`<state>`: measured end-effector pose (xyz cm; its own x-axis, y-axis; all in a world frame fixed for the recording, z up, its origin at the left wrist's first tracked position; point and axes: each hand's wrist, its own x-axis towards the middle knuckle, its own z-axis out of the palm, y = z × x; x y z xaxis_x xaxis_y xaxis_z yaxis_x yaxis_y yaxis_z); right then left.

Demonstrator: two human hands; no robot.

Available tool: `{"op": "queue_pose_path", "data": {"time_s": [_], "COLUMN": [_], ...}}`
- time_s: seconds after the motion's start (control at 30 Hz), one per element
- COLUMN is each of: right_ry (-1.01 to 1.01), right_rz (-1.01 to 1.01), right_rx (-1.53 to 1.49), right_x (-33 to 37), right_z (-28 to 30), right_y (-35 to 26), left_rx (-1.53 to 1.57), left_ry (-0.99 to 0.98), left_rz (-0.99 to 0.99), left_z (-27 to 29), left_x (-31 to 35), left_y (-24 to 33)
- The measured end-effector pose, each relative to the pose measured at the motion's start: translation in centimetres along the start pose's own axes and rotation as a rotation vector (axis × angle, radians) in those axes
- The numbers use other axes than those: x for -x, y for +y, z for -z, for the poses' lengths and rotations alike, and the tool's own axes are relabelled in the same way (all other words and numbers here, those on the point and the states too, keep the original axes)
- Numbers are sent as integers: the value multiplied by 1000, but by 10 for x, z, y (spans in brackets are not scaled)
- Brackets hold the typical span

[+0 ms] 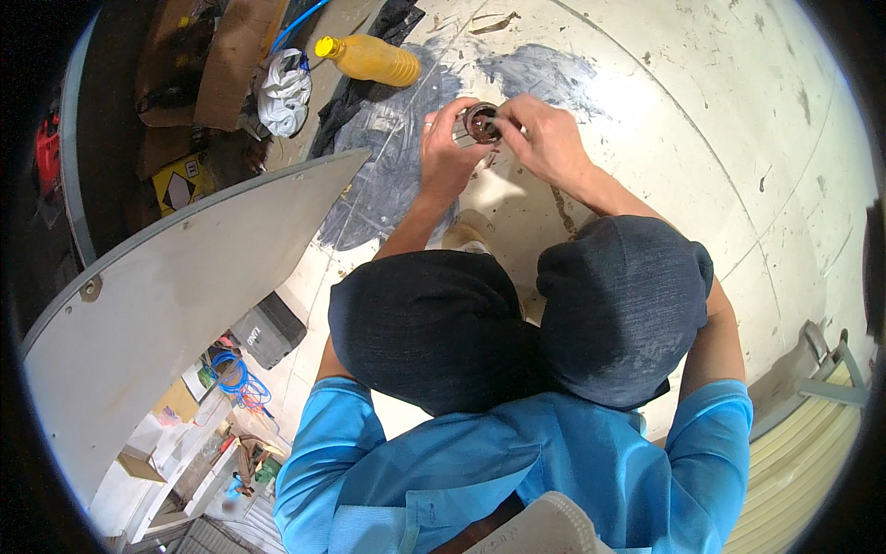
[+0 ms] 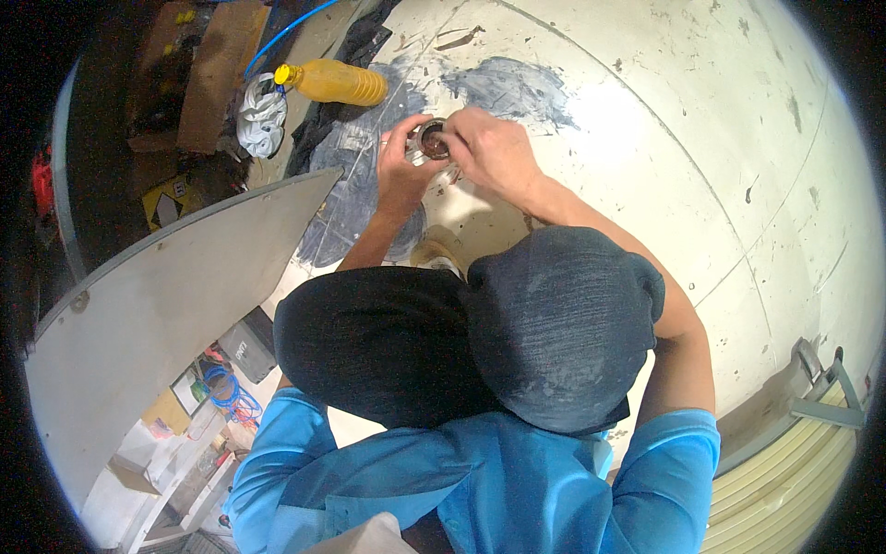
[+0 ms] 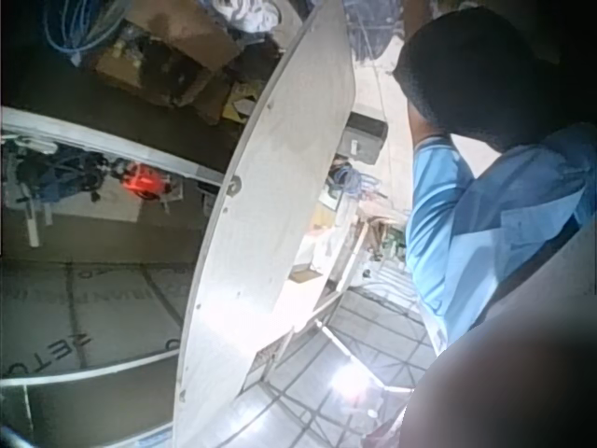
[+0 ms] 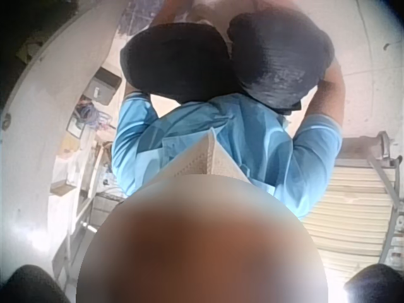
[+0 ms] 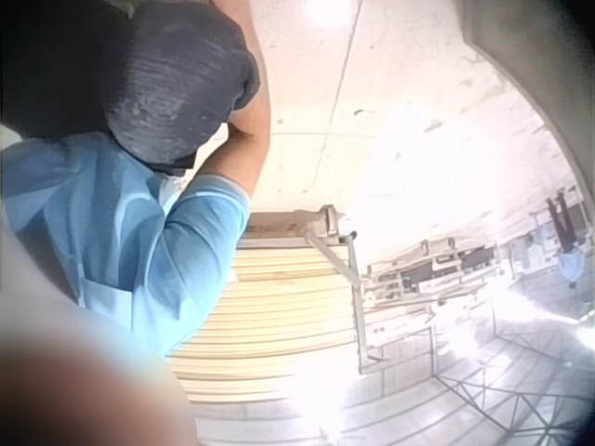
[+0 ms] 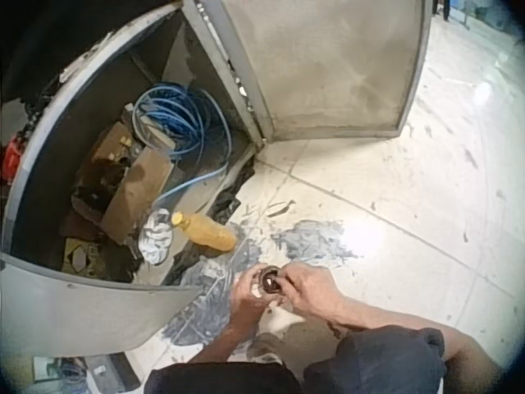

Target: The person sits on the floor and opens a yellow bottle to pour liquid into a small jar. They stir the contents with a stick, then add water from a clear bottle and continue stirring. The person places the jar on a shelf with other jars.

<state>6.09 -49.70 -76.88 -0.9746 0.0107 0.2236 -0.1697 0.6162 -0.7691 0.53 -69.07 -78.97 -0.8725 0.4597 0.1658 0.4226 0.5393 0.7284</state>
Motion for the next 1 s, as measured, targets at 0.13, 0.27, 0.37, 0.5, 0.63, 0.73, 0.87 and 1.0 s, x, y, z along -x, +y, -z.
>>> {"op": "queue_pose_path", "data": {"time_s": [0.13,0.27,0.37,0.5,0.63,0.73,0.87,1.0], "right_ry": [-135,13,-105,-66,-133,-103,-72,-62], "right_rz": [75,47,62,56,123,91,122,25], "right_rx": [89,18,109,11,62,52,161,-17], "right_x": [-2,-3,-4,-3,-3,-3,-3,-1], "right_z": [1,1,0,-1,1,3,4,3], "right_y": [1,1,1,2,5,5,4,3], "left_rx": [23,41,37,11,3,-18,-32,-32], "left_ry": [-8,-15,-7,-7,4,15,19,-4], "left_rz": [-1,-14,-4,-7,-43,-74,-83,-74], "left_z": [0,0,1,2,4,5,5,6], "left_x": [0,1,2,1,0,-1,-2,-3], "left_y": [-3,-3,-2,0,2,2,-1,-3]}}
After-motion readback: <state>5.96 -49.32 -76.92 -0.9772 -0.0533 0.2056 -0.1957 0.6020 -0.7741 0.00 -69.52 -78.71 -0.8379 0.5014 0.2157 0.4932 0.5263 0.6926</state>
